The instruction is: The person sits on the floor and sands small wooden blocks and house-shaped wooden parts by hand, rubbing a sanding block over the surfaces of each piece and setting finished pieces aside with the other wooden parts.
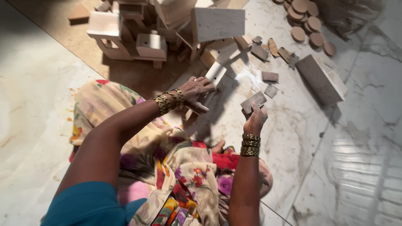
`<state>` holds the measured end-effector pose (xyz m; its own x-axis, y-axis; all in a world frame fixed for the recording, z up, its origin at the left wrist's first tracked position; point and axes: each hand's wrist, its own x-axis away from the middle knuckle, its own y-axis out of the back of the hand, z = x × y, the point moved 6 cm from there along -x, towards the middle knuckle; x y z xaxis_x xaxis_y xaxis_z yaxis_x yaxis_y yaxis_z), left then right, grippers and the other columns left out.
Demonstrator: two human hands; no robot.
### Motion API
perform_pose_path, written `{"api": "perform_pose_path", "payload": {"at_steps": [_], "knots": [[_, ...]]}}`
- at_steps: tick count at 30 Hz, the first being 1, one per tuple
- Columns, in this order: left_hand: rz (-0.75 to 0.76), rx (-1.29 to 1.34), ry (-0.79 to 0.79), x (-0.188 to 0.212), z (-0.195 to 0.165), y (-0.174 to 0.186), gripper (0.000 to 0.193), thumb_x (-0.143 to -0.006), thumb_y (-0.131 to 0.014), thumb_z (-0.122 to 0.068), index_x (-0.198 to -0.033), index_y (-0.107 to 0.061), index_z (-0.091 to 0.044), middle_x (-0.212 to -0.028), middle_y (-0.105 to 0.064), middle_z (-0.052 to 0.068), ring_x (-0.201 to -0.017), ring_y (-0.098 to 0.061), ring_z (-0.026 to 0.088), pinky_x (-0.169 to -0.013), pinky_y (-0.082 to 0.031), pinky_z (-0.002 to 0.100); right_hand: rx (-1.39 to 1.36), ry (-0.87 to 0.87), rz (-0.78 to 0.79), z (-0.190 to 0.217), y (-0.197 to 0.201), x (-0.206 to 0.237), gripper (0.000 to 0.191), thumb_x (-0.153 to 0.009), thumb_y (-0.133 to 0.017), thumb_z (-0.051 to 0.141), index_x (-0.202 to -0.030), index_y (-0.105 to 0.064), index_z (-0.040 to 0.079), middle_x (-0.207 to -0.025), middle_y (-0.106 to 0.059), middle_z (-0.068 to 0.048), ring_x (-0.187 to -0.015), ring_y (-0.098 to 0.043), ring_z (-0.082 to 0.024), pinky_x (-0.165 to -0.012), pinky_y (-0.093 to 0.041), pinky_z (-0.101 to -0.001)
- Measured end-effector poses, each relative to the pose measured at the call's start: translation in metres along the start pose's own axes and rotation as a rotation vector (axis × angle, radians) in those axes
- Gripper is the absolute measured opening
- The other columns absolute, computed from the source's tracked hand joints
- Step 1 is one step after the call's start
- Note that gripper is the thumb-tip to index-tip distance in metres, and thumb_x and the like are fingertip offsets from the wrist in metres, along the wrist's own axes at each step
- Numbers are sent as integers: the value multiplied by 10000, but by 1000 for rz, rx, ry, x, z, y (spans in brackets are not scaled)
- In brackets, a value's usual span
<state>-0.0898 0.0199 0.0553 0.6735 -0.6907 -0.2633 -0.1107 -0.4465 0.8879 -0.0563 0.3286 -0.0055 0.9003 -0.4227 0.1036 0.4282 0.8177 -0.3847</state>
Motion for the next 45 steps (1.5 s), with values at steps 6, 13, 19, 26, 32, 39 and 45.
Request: {"api": "perform_pose_path", "payload": {"at_steps": [6, 13, 19, 26, 32, 39, 45], "knots": [[-193, -44, 321, 7, 30, 1, 598, -892, -639, -711, -1038, -694, -133, -1115, -613, 65, -1131, -553, 256, -948, -429, 450, 328, -124, 35, -39, -55, -9, 431, -950, -616, 109, -1329, -437, 9, -975, -727, -157, -594, -733, -245, -403, -527, -301], [-126, -87, 291, -13, 23, -13, 628, -884, -611, -724, -948, -691, -105, -1007, -631, 54, -1044, -558, 235, -850, -472, 403, 684, -155, -83, -60, -77, -36, 655, -942, -604, 83, -1520, -295, 78, -933, -727, -227, -565, -694, -265, -393, -507, -334], [-159, -154, 207, -23, 21, -17, 639, -854, -621, -735, -918, -683, -102, -967, -615, 69, -1027, -551, 243, -813, -478, 393, 1009, 144, -144, -66, -89, -48, 621, -884, -622, 25, -1463, -398, -19, -1219, -670, -312, -1077, -694, -413, -909, -562, -427], [-138, -152, 228, -13, 20, -20, 618, -886, -600, -729, -923, -700, -120, -986, -623, 60, -1039, -549, 238, -852, -482, 391, 1051, 271, 71, -75, -104, -16, 518, -851, -557, -29, -1356, -447, -67, -1094, -695, -319, -970, -717, -438, -859, -589, -465], [-144, -184, 218, -9, 17, -14, 690, -857, -558, -762, -946, -735, -101, -993, -648, 66, -1030, -558, 234, -813, -485, 390, 936, -333, 368, -113, -105, 22, 258, -930, -536, -24, -1143, -393, -54, -713, -610, -153, -452, -620, -213, -331, -477, -340], [-174, 103, 325, -7, 25, -11, 575, -997, -514, -635, -1113, -719, -111, -1089, -682, 83, -1078, -597, 259, -930, -506, 403, 875, -10, 54, -53, -87, -4, 551, -987, -544, 20, -1424, -212, -35, -773, -662, -150, -466, -649, -211, -364, -543, -339], [-230, 67, 343, -11, 24, -12, 634, -980, -558, -616, -1326, -652, -93, -1093, -678, 117, -1061, -617, 290, -931, -528, 422, 751, -138, 98, -64, -107, -17, 839, -927, -485, -17, -1626, -29, 66, -936, -713, -214, -518, -667, -174, -428, -584, -302]]}}
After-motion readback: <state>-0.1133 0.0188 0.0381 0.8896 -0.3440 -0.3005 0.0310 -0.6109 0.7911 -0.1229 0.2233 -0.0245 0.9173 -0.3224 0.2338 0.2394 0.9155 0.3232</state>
